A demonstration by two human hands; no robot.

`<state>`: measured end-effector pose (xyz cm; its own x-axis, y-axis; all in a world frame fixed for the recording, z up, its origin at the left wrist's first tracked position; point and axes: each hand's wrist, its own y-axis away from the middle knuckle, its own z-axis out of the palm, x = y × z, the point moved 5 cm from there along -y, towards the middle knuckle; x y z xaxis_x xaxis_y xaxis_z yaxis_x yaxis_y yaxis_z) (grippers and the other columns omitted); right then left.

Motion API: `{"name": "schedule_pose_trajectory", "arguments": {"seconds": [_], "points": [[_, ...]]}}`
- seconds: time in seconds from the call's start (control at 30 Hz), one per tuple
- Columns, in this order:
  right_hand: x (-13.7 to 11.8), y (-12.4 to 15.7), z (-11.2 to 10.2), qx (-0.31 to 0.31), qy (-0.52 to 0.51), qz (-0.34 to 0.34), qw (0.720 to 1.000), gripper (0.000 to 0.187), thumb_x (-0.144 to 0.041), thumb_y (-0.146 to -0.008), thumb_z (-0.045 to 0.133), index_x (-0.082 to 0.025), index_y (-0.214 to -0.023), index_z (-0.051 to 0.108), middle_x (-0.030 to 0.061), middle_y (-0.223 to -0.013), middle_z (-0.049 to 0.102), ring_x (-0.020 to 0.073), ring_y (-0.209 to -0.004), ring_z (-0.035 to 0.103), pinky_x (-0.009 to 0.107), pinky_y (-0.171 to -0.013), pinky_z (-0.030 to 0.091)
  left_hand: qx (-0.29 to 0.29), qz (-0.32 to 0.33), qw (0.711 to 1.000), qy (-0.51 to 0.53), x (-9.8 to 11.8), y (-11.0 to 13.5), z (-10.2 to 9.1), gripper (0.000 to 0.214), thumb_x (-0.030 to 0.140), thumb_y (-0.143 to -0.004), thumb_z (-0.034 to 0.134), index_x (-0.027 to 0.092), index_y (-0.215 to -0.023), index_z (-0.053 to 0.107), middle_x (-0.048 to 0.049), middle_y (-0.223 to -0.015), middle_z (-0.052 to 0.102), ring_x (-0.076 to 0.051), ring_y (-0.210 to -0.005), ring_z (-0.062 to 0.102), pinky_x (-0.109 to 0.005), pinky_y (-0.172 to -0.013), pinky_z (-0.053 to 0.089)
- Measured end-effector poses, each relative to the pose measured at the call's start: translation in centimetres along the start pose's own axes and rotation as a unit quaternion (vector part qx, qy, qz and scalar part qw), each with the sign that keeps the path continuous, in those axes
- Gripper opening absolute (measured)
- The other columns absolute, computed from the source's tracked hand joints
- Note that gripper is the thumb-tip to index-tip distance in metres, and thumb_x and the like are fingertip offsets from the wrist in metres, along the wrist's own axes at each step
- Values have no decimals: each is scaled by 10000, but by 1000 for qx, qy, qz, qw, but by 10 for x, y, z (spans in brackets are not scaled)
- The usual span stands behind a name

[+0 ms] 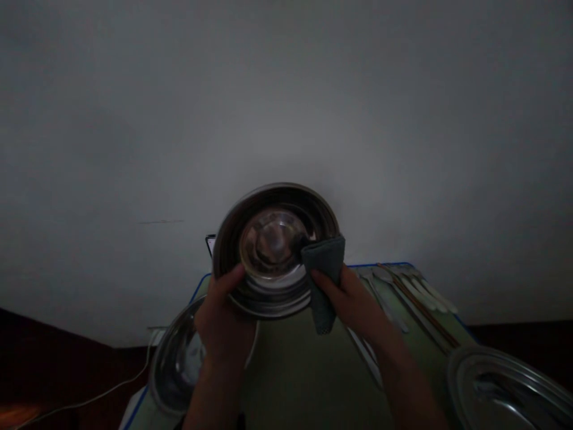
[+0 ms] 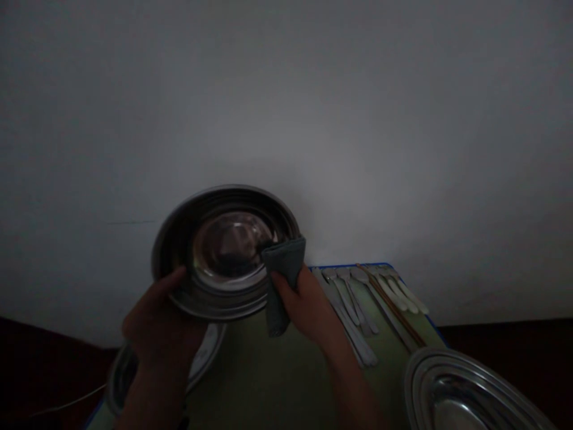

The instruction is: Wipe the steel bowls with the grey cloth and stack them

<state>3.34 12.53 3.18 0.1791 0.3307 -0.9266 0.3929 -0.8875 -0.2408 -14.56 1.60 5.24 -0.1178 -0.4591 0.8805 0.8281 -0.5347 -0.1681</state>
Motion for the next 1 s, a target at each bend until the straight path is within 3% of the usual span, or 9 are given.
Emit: {"name": "schedule_pose_trajectory", "arguments": {"seconds": [0.17,0.3,0.4,0.53,0.63,0.73,0.9,1.0], "points": [[-12,7,-32,8,-6,7,1000,443,-512,-888,463,-196,-1160,612,85,-1189,667,250,-1132,594,390,-989,440,-114,-178,975,64,6,10,35,140,210,-475,780,212,-534,653,17,-587,703,-268,-870,710,-336,-755,586],[-24,17,-45,118,-7,-14,993,456,-549,-925,355,-223,-1161,570,91,-1177,618,231,-1159,559,386,-1012,418,-66,-215,972,70,11,18,40,75,267,-677,692,220,-718,734,10,-719,761,-231,-945,703,-314,-807,581],[-35,24,-45,145,12,-60,988,387,-470,-958,302,-229,-1084,576,76,-1062,563,198,-1024,590,357,-940,466,-35,-193,979,50,18,26,36,119,286,-778,633,230,-774,738,10,-784,775,-200,-1113,639,-273,-906,536],[-46,33,-43,142,144,-97,975,328,-363,-925,405,-197,-1141,587,94,-1036,481,230,-967,576,414,-917,472,5,-162,987,-18,27,38,22,139,340,-774,648,234,-821,724,11,-873,779,-229,-1207,578,-313,-953,518],[-46,35,-44,149,242,-79,955,384,-350,-886,492,-177,-1220,568,122,-1042,488,264,-932,580,446,-871,484,-46,-196,977,-64,26,47,22,292,426,-811,596,207,-958,720,-42,-969,770,-267,-1187,593,-372,-945,527],[-41,30,-45,136,274,-61,950,394,-335,-867,539,-144,-1210,565,123,-1017,548,250,-856,596,410,-796,496,-94,-205,972,-68,25,50,24,441,452,-826,591,213,-1195,635,-60,-1074,744,-270,-1169,605,-399,-955,516],[-35,25,-51,101,259,-37,960,198,-295,-838,576,-136,-948,622,75,-824,647,206,-712,598,350,-692,473,-143,-144,976,-76,30,43,27,603,395,-839,607,257,-1401,436,-64,-1343,602,-264,-1263,524,-391,-1039,442],[-45,29,-60,177,215,-80,957,194,-325,-844,569,-160,-930,626,66,-831,657,186,-692,595,325,-658,469,-168,-104,976,-92,34,40,29,637,439,-848,580,309,-1434,366,-35,-1441,507,-260,-1324,456,-387,-1071,409]]}}
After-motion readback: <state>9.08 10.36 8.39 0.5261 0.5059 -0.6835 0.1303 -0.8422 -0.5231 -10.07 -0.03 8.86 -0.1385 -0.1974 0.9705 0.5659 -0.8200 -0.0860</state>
